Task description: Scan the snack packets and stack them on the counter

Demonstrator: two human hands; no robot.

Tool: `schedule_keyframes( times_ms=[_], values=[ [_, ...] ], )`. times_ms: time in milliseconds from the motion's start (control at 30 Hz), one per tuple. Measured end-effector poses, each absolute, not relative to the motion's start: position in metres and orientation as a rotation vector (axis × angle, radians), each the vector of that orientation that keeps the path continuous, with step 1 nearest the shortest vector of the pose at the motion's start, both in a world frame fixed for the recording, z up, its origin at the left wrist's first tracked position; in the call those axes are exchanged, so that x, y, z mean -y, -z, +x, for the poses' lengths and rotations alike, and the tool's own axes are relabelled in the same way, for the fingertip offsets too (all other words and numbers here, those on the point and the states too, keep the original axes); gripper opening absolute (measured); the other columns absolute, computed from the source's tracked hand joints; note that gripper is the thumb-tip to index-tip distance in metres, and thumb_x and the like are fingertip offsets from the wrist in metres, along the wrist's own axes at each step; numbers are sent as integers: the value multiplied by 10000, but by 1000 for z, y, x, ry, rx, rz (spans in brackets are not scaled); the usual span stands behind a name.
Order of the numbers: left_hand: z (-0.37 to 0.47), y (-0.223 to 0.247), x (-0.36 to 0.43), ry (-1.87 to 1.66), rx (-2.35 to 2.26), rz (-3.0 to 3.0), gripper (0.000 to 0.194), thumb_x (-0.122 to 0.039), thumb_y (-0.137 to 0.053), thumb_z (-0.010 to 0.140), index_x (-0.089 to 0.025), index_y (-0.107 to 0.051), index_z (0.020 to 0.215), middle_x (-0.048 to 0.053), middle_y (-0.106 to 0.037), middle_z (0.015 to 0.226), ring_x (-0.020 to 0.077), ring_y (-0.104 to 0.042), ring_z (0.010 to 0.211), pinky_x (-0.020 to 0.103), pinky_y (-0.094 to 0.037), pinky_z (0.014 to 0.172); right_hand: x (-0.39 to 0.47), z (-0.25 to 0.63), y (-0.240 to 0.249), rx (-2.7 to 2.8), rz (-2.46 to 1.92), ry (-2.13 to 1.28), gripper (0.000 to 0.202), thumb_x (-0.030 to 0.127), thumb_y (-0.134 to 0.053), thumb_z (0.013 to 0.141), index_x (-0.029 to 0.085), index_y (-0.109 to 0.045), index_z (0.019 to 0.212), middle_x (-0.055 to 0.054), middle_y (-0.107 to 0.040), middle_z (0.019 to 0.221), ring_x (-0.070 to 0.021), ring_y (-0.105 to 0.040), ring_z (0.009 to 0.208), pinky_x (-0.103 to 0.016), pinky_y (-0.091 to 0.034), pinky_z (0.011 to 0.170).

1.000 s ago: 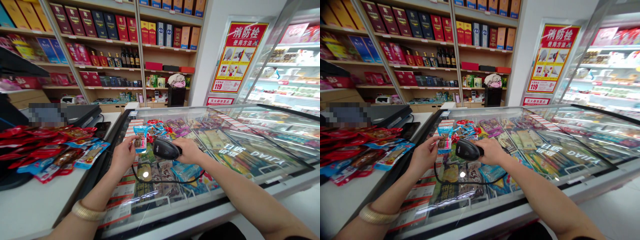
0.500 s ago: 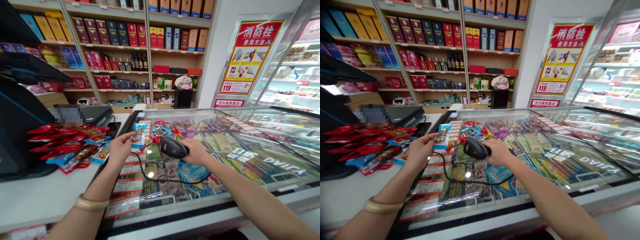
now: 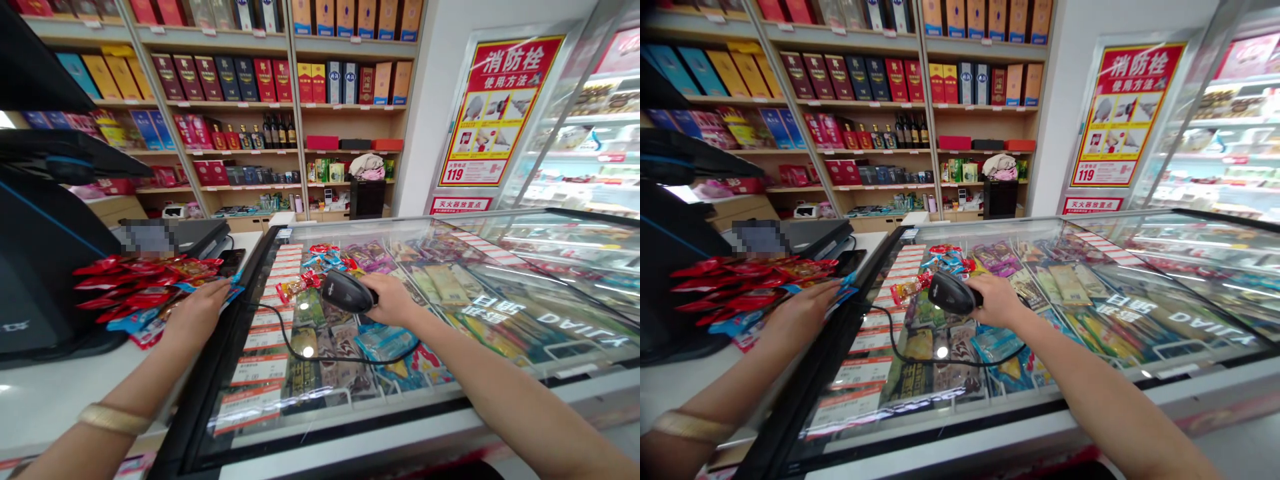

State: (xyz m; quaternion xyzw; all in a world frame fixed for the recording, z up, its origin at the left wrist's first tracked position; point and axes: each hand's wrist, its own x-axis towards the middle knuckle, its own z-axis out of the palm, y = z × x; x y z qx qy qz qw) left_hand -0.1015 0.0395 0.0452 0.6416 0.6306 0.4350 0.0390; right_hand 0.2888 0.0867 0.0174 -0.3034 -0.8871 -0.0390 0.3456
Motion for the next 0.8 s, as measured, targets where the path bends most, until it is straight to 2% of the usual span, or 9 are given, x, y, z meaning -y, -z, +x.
schedule_keyframes(
  times_ms=[133, 200, 400, 567, 700, 800],
  values=[
    [-101, -33, -45, -805, -2096, 2458, 287, -193, -479, 720, -206, -730, 859, 170, -717, 1080, 364, -635, 1064, 526, -418, 1015, -86, 289, -18, 2284, -787, 91, 276, 307, -636, 727, 195, -657, 979, -80, -713, 879, -232, -656, 817, -317, -490, 720],
    [-97, -32, -43, -663, -2164, 2541, 358, -180, -448, 751, -180, -737, 963, 184, -712, 1098, 369, -636, 1059, 537, -419, 999, -87, 290, -17, 2267, -779, 91, 282, 304, -637, 725, 193, -658, 984, -82, -716, 870, -233, -660, 806, -319, -493, 715],
    [-66, -44, -47, -831, -2327, 2473, 385, -330, -489, 832, -218, -694, 1137, 135, -687, 1193, 340, -563, 1195, 494, -366, 1045, -90, 291, -15, 2254, -776, 93, 324, 290, -644, 711, 192, -648, 1020, -91, -718, 909, -239, -668, 841, -329, -508, 745],
    [-30, -45, -82, -761, -2261, 2238, 444, -421, -535, 808, -206, -683, 1168, 122, -686, 1206, 305, -616, 1123, 383, -447, 955, -92, 290, -13, 2246, -795, 85, 333, 301, -647, 710, 188, -648, 1023, -97, -718, 926, -242, -668, 844, -337, -511, 747],
    [1, -34, -101, -658, -2150, 2176, 488, -471, -591, 787, -183, -677, 1172, 161, -688, 1186, 322, -631, 1103, 363, -462, 910, -91, 290, -13, 2259, -810, 69, 329, 313, -656, 720, 192, -648, 1027, -84, -720, 899, -236, -670, 825, -325, -509, 726],
    [16, -24, -101, -534, -2055, 2263, 450, -439, -600, 795, -191, -659, 1166, 148, -721, 1087, 297, -662, 1021, 331, -475, 836, -92, 290, -13, 2267, -816, 66, 325, 310, -656, 723, 190, -645, 1026, -84, -719, 907, -235, -670, 824, -327, -509, 727]
  ],
)
